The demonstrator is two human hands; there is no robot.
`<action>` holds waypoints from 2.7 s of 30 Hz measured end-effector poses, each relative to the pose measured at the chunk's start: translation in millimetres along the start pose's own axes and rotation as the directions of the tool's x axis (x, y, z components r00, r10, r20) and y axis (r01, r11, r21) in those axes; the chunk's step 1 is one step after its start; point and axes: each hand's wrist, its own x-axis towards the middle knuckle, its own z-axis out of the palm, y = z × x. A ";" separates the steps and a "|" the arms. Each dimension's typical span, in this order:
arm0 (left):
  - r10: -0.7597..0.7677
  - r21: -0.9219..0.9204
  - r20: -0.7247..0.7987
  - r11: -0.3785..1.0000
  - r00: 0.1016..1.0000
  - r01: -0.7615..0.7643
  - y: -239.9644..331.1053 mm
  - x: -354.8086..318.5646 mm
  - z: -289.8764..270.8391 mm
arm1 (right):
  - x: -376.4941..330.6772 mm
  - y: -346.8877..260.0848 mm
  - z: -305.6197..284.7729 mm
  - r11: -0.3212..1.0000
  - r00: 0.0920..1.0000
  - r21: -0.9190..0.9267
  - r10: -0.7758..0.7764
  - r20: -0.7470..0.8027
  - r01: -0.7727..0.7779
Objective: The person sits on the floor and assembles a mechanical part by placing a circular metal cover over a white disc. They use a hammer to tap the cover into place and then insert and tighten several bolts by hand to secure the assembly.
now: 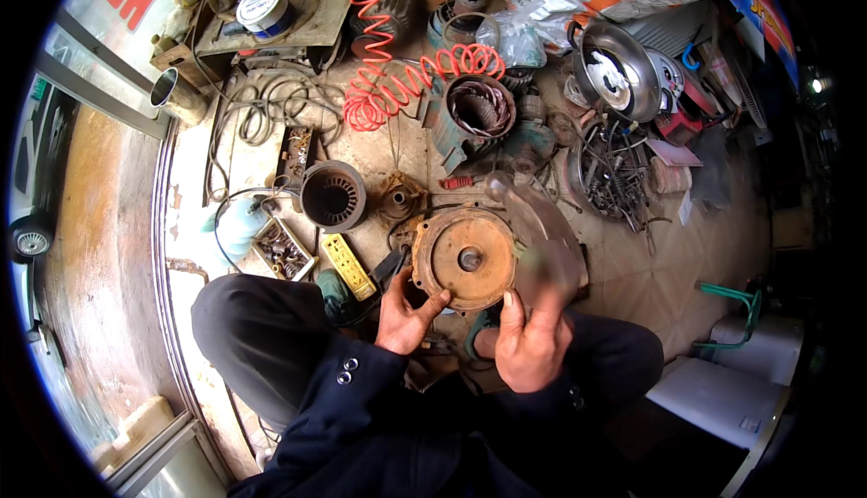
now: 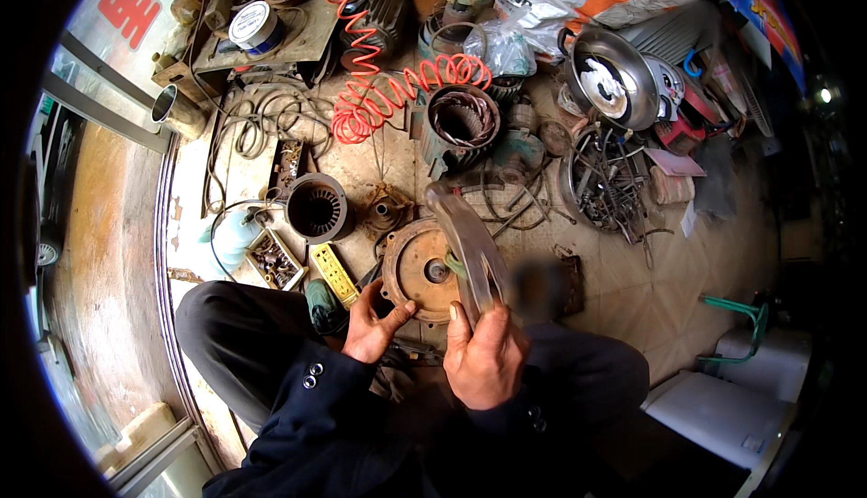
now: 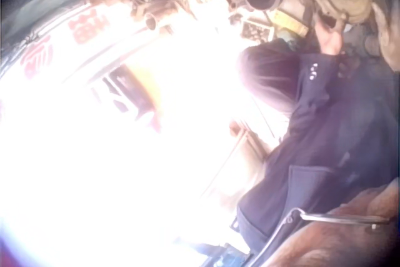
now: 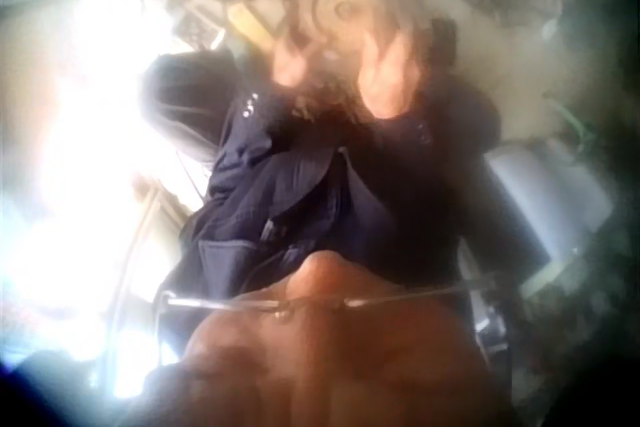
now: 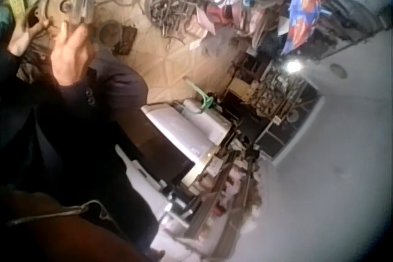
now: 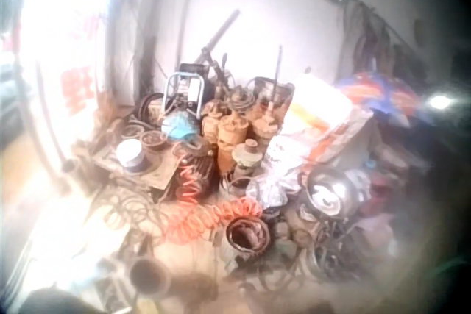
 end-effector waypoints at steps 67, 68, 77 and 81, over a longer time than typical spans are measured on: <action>-0.168 -0.393 0.029 0.904 0.985 0.165 3.2 -10.6 -6.9 | -40.8 105.1 -32.7 0.458 0.712 0.619 0.657 0.247 -0.638; -0.185 -0.431 0.020 0.885 0.982 0.176 -9.5 -3.6 -17.3 | -43.0 110.8 -32.9 0.421 0.651 0.579 0.710 0.269 -0.698; -0.125 -0.523 -0.181 0.852 0.975 0.012 -24.3 5.8 -29.4 | -43.8 123.5 -0.5 -0.227 0.306 0.739 0.804 0.509 -0.634; -0.122 -0.585 -0.207 0.811 0.971 -0.023 -18.2 6.3 -21.2 | -32.2 109.2 -11.1 -0.162 0.301 0.783 0.861 0.410 -0.601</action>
